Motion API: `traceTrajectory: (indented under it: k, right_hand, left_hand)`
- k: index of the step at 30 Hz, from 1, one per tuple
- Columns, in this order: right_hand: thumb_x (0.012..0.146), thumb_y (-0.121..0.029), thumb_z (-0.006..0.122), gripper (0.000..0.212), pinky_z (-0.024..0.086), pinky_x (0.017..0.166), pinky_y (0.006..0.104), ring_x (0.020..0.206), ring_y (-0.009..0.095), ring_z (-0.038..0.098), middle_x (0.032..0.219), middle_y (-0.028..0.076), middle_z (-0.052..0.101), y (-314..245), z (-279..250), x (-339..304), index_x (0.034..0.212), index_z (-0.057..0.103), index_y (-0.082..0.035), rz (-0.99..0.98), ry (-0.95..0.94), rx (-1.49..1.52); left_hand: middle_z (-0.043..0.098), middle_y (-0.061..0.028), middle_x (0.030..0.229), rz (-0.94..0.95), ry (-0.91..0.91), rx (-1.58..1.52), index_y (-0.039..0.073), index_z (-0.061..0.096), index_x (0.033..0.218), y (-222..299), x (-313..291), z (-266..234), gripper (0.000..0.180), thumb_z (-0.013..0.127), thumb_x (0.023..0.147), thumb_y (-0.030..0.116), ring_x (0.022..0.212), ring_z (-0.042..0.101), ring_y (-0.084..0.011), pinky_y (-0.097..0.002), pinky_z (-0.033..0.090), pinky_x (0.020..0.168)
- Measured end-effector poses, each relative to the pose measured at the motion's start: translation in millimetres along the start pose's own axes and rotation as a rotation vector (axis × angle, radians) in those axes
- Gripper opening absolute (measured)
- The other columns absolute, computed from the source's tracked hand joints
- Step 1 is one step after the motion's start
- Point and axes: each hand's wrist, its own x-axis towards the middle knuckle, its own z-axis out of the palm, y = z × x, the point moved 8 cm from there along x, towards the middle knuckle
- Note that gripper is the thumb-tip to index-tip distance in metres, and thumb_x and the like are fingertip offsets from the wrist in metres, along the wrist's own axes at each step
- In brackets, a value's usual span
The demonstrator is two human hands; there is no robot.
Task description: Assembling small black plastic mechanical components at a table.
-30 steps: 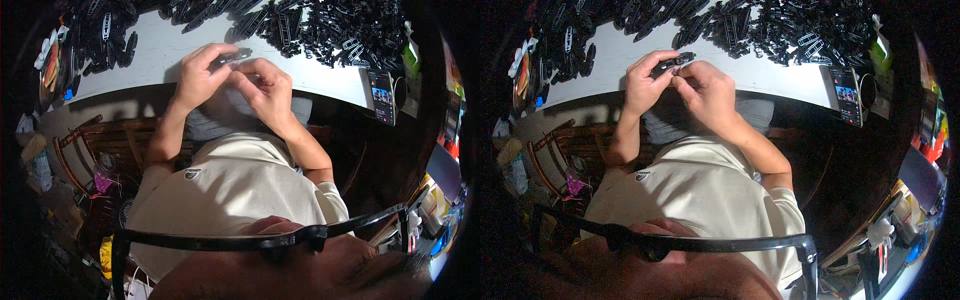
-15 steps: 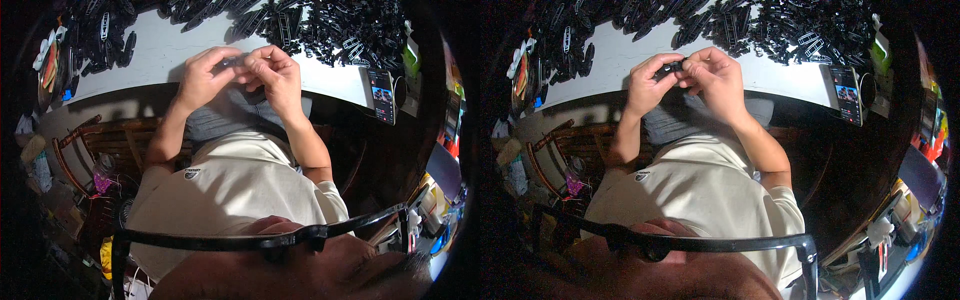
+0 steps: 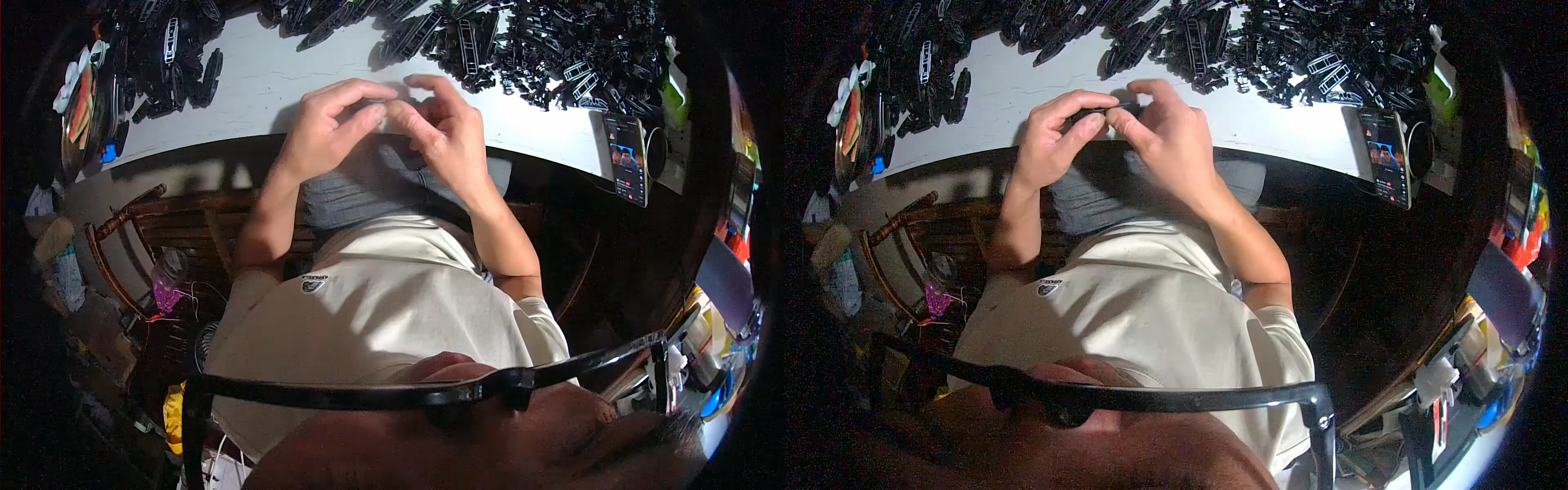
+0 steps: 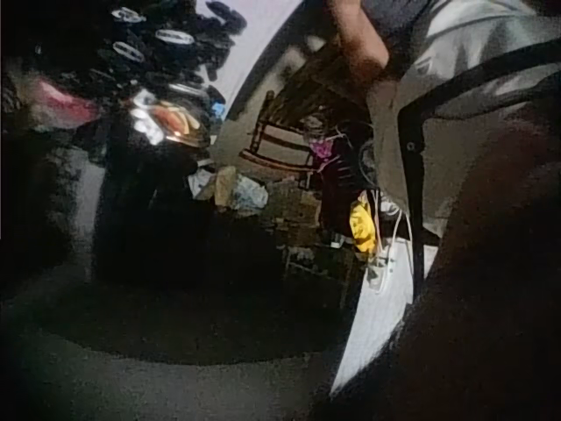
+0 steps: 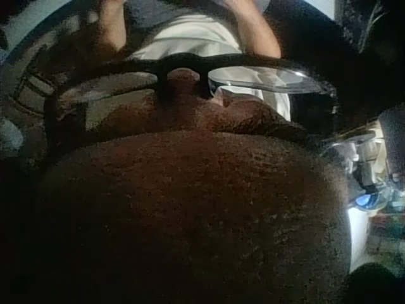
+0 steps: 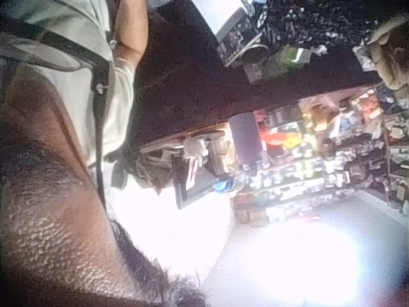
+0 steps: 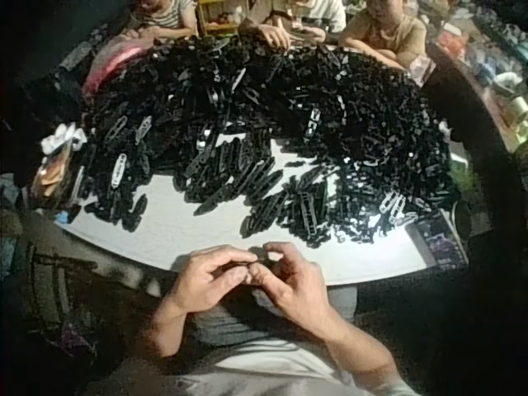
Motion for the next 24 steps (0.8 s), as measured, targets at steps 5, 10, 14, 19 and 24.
traceTrajectory:
  k: [5, 10, 14, 19, 24]
  right_hand:
    - [0.094, -0.034, 0.077, 0.034, 0.054, 0.059, 0.0382, 0.063, 0.032, 0.072, 0.068, 0.016, 0.069, -9, -3, -6, 0.105, 0.072, -0.003, -0.122, -0.103, -0.202]
    - [0.091, -0.038, 0.078, 0.036, 0.057, 0.064, 0.0430, 0.069, 0.034, 0.074, 0.073, 0.017, 0.071, -6, -11, -18, 0.104, 0.073, -0.004, -0.132, -0.217, -0.372]
    - [0.089, -0.039, 0.079, 0.037, 0.058, 0.067, 0.0443, 0.073, 0.034, 0.075, 0.078, 0.017, 0.074, -17, -29, -25, 0.105, 0.073, -0.007, -0.119, -0.224, -0.605]
    - [0.092, -0.017, 0.076, 0.018, 0.057, 0.063, 0.0372, 0.071, 0.025, 0.073, 0.099, 0.010, 0.073, -20, -77, -13, 0.109, 0.074, -0.009, -0.250, 0.296, -0.752]
    - [0.090, -0.011, 0.075, 0.020, 0.058, 0.064, 0.0366, 0.078, 0.022, 0.073, 0.116, 0.005, 0.069, -12, -86, -12, 0.110, 0.075, -0.014, -0.371, 0.374, -0.905]
  left_hand:
    - [0.075, -0.0093, 0.105, -0.135, -0.051, -0.194, 0.000, 0.070, 0.120, -5, -4, 5, 0.022, 0.063, 0.100, 0.006, 0.089, 0.069, -0.0130, -0.0278, 0.056, 0.078]
    - [0.073, -0.0071, 0.106, -0.068, -0.149, -0.040, -0.002, 0.069, 0.124, 4, 4, 17, 0.025, 0.066, 0.102, 0.009, 0.091, 0.068, -0.0096, -0.0254, 0.057, 0.078]
    - [0.074, -0.0091, 0.096, -0.018, 0.287, 0.432, 0.002, 0.071, 0.117, 7, 24, -5, 0.025, 0.074, 0.097, 0.017, 0.082, 0.071, -0.0113, -0.0260, 0.055, 0.068]
    - [0.069, -0.0130, 0.104, -0.027, 0.515, 0.772, 0.006, 0.071, 0.115, 4, 48, -6, 0.034, 0.077, 0.093, 0.032, 0.087, 0.072, -0.0347, -0.0451, 0.057, 0.073]
    - [0.063, -0.0123, 0.108, 0.027, 0.561, 0.845, 0.009, 0.071, 0.114, 5, 57, -5, 0.031, 0.073, 0.094, 0.033, 0.085, 0.071, -0.0372, -0.0505, 0.057, 0.071]
